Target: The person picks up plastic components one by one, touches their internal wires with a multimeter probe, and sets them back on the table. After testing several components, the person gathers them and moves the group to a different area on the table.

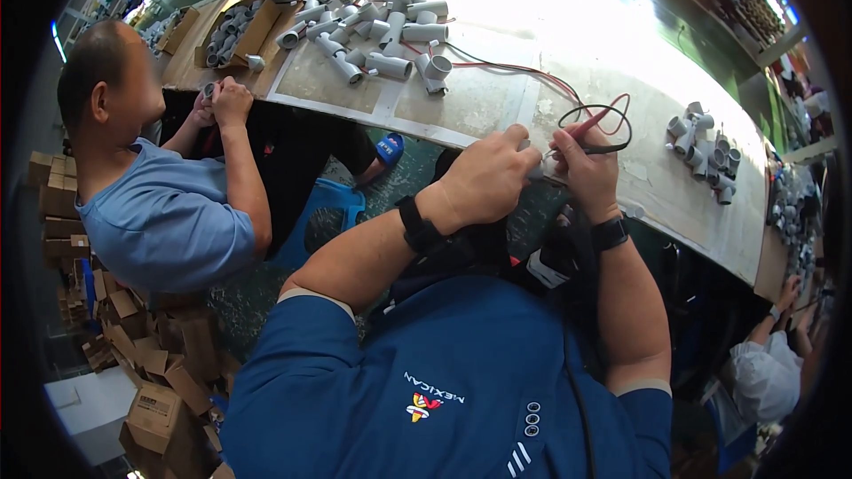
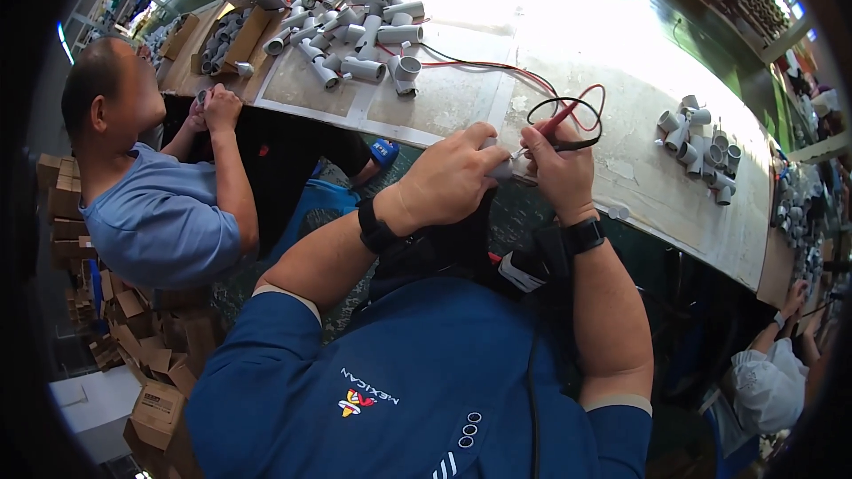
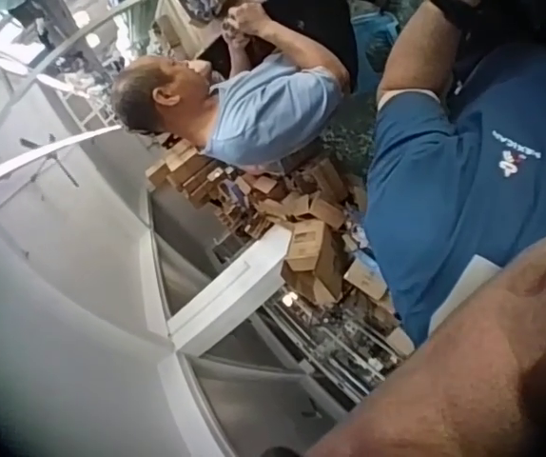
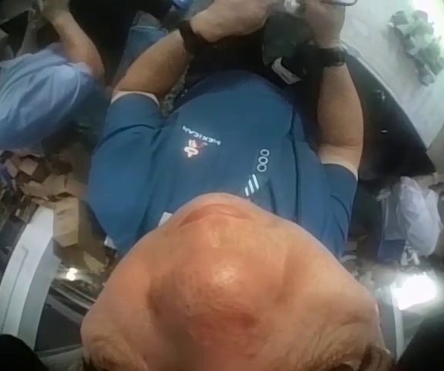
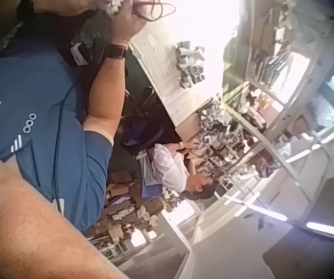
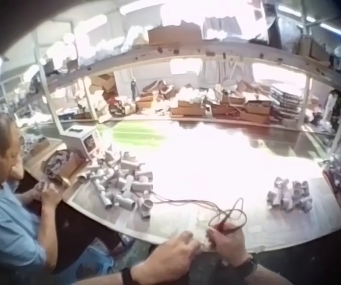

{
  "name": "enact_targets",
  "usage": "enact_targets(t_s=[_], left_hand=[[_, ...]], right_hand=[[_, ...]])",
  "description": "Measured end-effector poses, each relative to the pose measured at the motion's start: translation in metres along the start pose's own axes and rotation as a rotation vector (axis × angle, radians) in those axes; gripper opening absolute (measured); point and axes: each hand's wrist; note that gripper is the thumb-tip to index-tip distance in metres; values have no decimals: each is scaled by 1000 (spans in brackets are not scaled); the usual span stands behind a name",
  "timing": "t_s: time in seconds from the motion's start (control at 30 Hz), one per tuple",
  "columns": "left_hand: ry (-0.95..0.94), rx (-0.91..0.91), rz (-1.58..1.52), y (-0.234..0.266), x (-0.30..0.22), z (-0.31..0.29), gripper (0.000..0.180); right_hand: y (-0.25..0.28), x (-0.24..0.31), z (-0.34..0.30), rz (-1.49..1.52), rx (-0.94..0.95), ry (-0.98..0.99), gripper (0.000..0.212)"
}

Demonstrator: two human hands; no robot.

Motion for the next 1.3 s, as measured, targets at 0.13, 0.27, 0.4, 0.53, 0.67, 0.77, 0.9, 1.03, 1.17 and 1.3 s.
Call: enact_targets(t_s=[0.13,0.27,0.4,0.53,0.67,0.77,0.9,1.03,1.17,1.3], left_hand=[[31,-406,-113,21,17,-8,37],[452,-1012,-73,63,130,12,38],[849,-1012,349,108,321,-12,45],[1049,-907,374,134,376,-3,52],[619,-917,388,115,263,62,50],[223,-348,-323,79,76,114,35],[-419,44,-24,39,-91,181,28],[-672,268,242,-54,-141,264,32],[-880,308,369,-104,-153,304,36],[-735,394,435,-105,-172,298,45]], right_hand=[[22,-3,1,167,-111,-37,12],[49,2,-13,144,-230,-61,11],[47,6,-11,120,-135,-68,11],[60,15,-23,-40,-36,-70,12],[87,8,-35,-162,-82,-12,14],[91,-8,-36,-225,-103,50,14],[95,7,-39,-196,-16,131,15],[96,1,-46,-145,13,155,16],[96,3,-41,-148,42,166,17],[102,-2,-42,-125,23,118,18]])
Point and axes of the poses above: each hand's wrist, its own z-axis towards the middle knuckle, its own y-axis out of the back of the hand, x = y × z, and after that the axes turned 14 degrees about y, right-handed
